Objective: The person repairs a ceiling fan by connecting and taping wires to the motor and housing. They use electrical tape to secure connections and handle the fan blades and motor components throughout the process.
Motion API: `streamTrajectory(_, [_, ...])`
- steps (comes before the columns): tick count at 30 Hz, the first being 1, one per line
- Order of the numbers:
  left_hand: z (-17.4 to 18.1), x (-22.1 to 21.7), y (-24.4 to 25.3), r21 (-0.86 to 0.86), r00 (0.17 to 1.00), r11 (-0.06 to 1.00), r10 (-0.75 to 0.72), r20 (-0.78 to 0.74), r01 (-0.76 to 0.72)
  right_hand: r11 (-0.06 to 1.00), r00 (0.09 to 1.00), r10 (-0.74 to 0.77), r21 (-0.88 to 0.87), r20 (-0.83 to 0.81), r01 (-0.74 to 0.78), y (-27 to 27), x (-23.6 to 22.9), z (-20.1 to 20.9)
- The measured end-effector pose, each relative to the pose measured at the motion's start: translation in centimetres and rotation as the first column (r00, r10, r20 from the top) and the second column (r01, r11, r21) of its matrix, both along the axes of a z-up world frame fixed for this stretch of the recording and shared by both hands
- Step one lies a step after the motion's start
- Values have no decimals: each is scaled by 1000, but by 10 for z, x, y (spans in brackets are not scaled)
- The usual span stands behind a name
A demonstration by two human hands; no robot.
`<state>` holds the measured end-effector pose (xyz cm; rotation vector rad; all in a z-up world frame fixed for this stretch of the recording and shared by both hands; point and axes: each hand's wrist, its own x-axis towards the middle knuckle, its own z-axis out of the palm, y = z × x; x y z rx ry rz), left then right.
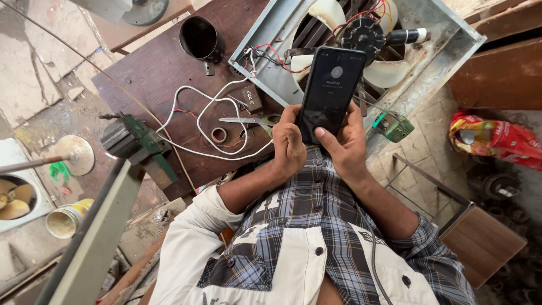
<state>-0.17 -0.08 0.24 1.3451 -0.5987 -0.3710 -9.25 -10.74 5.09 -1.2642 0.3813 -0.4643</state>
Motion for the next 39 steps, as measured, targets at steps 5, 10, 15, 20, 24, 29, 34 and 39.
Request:
streamTrajectory(5, [-36, 0, -8, 32, 994, 996, 81, -66, -79, 1000, 1000, -11, -24, 16, 11, 2, -7, -7])
streamTrajectory(10, [-47, -3, 5, -225, 993, 972, -84, -79, 65, 997, 985, -61, 57, 159, 52, 7, -2, -26])
streamTrajectory(15, [-58, 1, 8, -108, 943, 952, -299, -149, 285, 947, 944, -320, -22, -78, 319, -3, -29, -82])
streamTrajectory(20, [-5, 12, 6, -738, 278, 645, -759, -589, 198, 992, 992, -101, -79, -78, 95, 3, -47, -83])
streamTrajectory(24, [24, 14, 9, -714, 214, 669, -743, -634, 207, 988, 991, 55, -139, -122, -72, -19, -63, -30])
streamTrajectory(29, [-2, -5, 14, -616, 243, 751, -660, -710, 239, 753, 794, 362, 349, 488, -558, -91, -117, 73])
streamTrajectory(34, [-33, -53, 22, -429, 432, 846, -531, -729, 316, 771, 983, -56, -619, 174, 154, -112, -158, 85])
streamTrajectory(39, [-80, -118, 34, -45, 621, 972, -183, -762, 231, 880, 976, 12, -466, 217, 93, -144, -188, 43])
